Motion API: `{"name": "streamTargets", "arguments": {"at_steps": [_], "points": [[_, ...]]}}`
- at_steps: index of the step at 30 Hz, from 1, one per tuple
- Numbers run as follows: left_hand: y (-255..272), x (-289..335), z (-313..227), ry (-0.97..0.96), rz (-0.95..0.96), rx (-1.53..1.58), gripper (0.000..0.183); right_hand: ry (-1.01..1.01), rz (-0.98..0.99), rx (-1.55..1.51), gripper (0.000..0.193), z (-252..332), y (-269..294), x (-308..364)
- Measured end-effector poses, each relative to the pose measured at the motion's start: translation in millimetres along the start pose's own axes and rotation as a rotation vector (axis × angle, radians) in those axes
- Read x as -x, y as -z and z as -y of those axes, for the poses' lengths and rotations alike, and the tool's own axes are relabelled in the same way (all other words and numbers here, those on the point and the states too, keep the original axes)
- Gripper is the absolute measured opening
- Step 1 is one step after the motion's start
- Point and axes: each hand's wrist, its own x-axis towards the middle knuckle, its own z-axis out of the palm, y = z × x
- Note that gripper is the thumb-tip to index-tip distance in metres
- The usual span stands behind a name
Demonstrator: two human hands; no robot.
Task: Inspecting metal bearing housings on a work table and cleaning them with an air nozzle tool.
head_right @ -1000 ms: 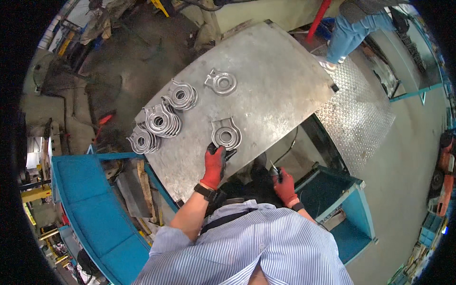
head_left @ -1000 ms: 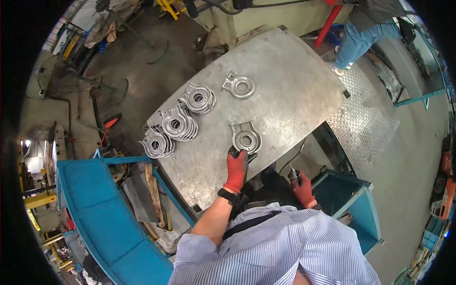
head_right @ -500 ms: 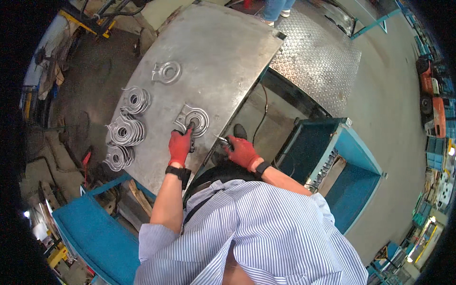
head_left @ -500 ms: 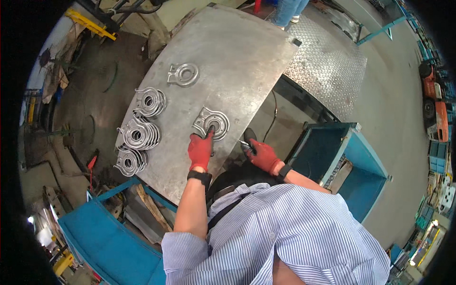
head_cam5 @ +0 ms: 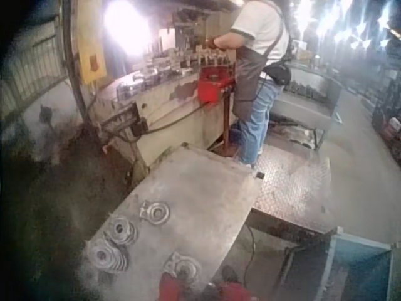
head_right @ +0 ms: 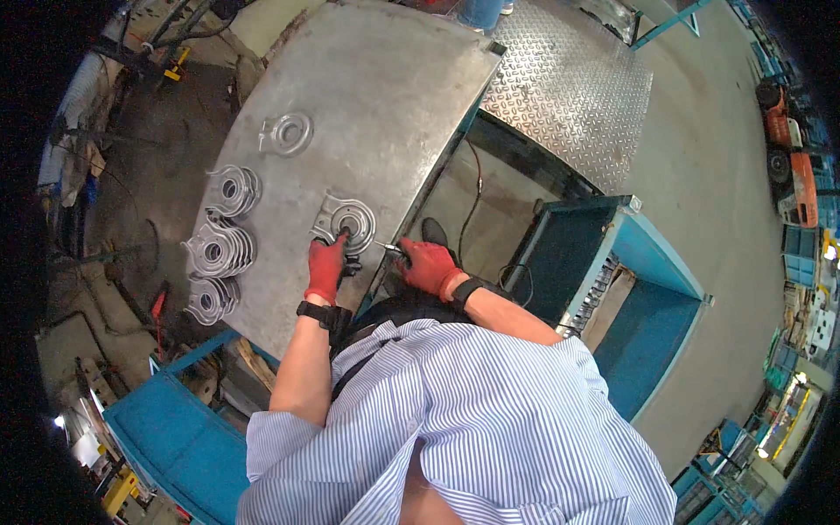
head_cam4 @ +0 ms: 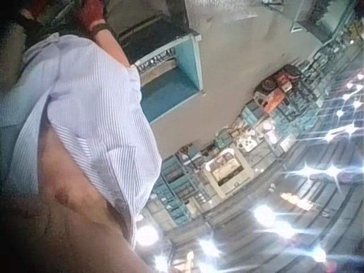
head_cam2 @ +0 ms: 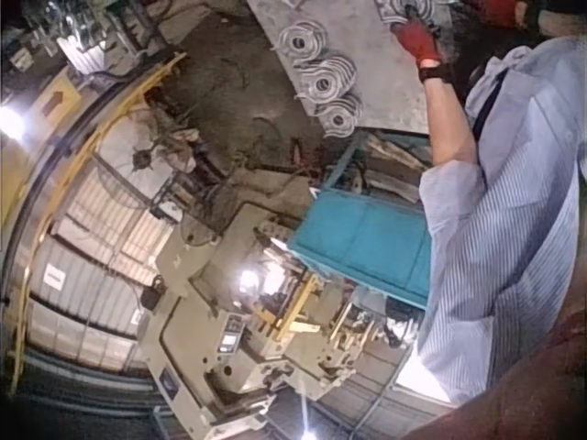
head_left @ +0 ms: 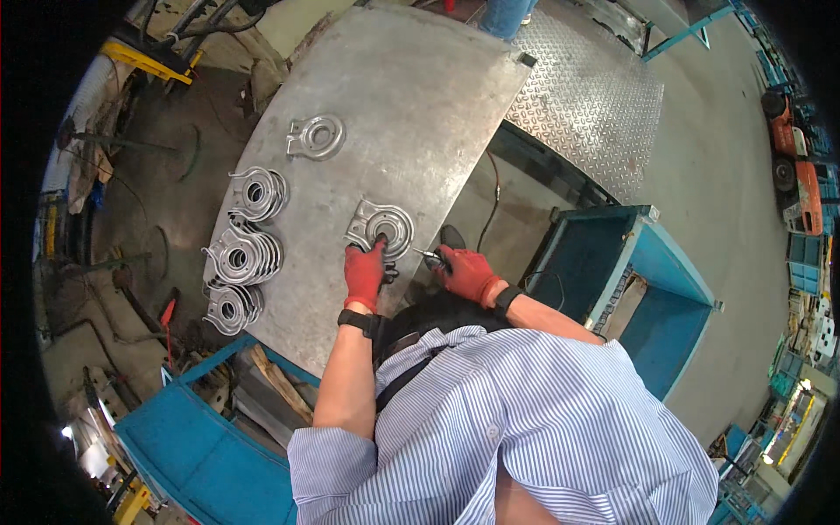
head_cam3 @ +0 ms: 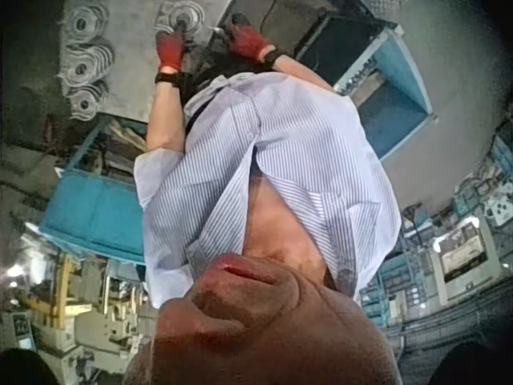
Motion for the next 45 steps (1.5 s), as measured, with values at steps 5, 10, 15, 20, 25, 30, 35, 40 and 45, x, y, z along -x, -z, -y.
{"name": "streamTargets", "arguments": {"at_steps": [5, 10, 15, 20, 25, 30, 35, 40, 45], "points": [[2, 0, -7, 0.073, 0.154, 0.256, 0.060, -0.007, -0.040, 0.009, 0.035, 3, -4, -7], [3, -3, -4, 0.071, 0.140, 0.263, 0.056, 0.000, -0.093, 0.024, 0.036, 2, -13, -12], [3, -7, 0, 0.073, 0.150, 0.272, 0.051, -0.050, -0.037, 0.027, 0.037, 4, -11, -10], [-3, -13, 11, 0.036, 0.131, 0.315, 0.040, -0.063, -0.079, 0.011, 0.035, 14, -9, -7], [-1, -5, -3, 0.008, 0.087, 0.296, 0.029, -0.068, -0.062, 0.036, 0.034, 11, -15, -9], [6, -4, -8, 0.051, 0.121, 0.201, 0.045, -0.057, -0.104, -0.033, 0.032, 12, -21, -6], [1, -10, 4, 0.000, 0.108, 0.222, 0.044, -0.016, -0.119, -0.053, 0.031, 9, -24, -4], [10, 2, -21, 0.023, 0.138, 0.147, 0.041, -0.023, -0.111, -0.031, 0.031, 6, -30, -6], [-6, -14, 15, -0.155, 0.010, 0.121, 0.031, -0.076, -0.151, -0.039, 0.029, 11, -33, -3]]}}
